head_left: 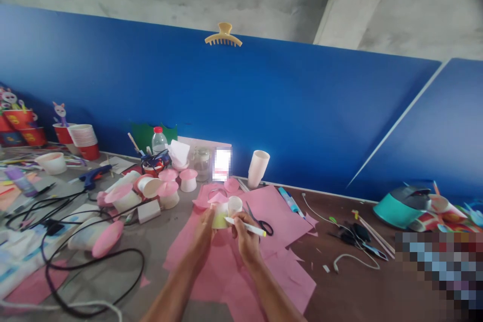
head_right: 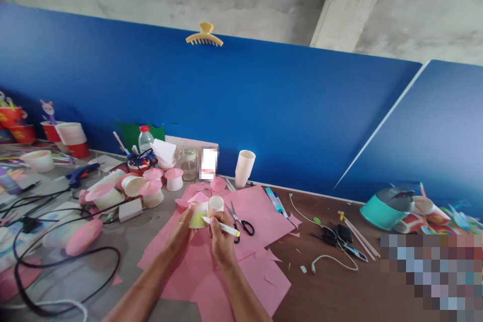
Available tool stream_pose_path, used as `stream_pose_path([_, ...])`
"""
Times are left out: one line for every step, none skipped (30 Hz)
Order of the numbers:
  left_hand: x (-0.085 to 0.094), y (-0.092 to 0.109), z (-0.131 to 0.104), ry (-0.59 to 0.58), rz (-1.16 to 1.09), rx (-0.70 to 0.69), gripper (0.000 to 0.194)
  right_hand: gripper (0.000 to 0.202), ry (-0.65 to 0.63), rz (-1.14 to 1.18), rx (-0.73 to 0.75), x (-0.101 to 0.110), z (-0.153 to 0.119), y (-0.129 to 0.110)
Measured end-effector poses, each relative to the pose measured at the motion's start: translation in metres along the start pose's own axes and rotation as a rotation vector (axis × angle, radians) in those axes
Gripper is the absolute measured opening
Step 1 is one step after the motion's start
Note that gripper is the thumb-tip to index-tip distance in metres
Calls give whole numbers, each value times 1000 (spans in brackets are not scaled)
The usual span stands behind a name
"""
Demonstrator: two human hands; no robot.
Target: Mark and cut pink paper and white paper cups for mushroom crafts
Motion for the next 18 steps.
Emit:
stream_pose_path([-3, 3, -2, -20, 5, -9, 48, 31, -1, 0, 1, 0, 0, 0])
stream_pose_path([-6, 6, -5, -42, 11, -20, 47, 31, 0, 2, 1, 0, 0, 0])
stream_pose_path([-9, 8, -8, -56, 18, -28, 46, 31, 4, 4, 1, 0, 1, 0])
stream_pose_path([-10, 10, -10, -61, 26, -30, 46, 30, 10, 7, -1, 0, 1, 0])
stream_pose_path([-11, 11, -12, -58, 32, -28, 46, 30, 15, 11, -3, 0, 1, 1])
stream_pose_path([-11, 12, -13, -52, 37, -23, 46, 30, 19, 14, -5, 0, 1, 2])
stream_pose_path([-11, 11, -13, -46, 40, -18, 47, 30, 21, 16, -7, 0, 0, 3])
stream_pose_path([-11, 11, -13, -45, 42, -14, 47, 30, 22, 17, -8, 0, 0, 4])
stream_pose_path([-10, 10, -12, -46, 45, -17, 46, 30, 20, 18, -8, 0, -1, 4])
stream_pose_path([-10, 9, -11, -48, 47, -26, 46, 30, 18, 18, -6, 0, -1, 5])
stream_pose_path([-9, 9, -10, -48, 49, -35, 45, 30, 14, 18, -4, 0, -2, 5])
stream_pose_path([-9, 9, -10, -49, 50, -44, 45, 30, 11, 18, -3, 0, -2, 5])
stream_pose_path([-9, 9, -9, -51, 51, -51, 44, 31, 9, 19, -2, 0, -2, 5])
stream_pose_path([-9, 9, -10, -55, 50, -55, 44, 31, 7, 20, -2, 0, -2, 5])
stream_pose_path([-10, 10, -10, -62, 49, -55, 44, 32, 4, 22, -3, 0, -1, 4])
stream_pose_path([-11, 11, -11, -68, 50, -52, 44, 32, 2, 24, -5, 0, -1, 4])
stream_pose_path([-12, 12, -12, -67, 51, -51, 44, 33, -1, 25, -6, -1, 0, 3])
stream_pose_path([-13, 13, -14, -60, 53, -50, 45, 33, -4, 25, -8, -1, 0, 2])
Point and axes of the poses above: each hand's wrist, its own z-axis towards the middle knuckle, its own x-axis out of the back of the hand, y = z × x, the point moved 6 cm from there along z, towards the middle knuckle, and after that the axes turned 11 degrees about x, right-handed, at the moved point
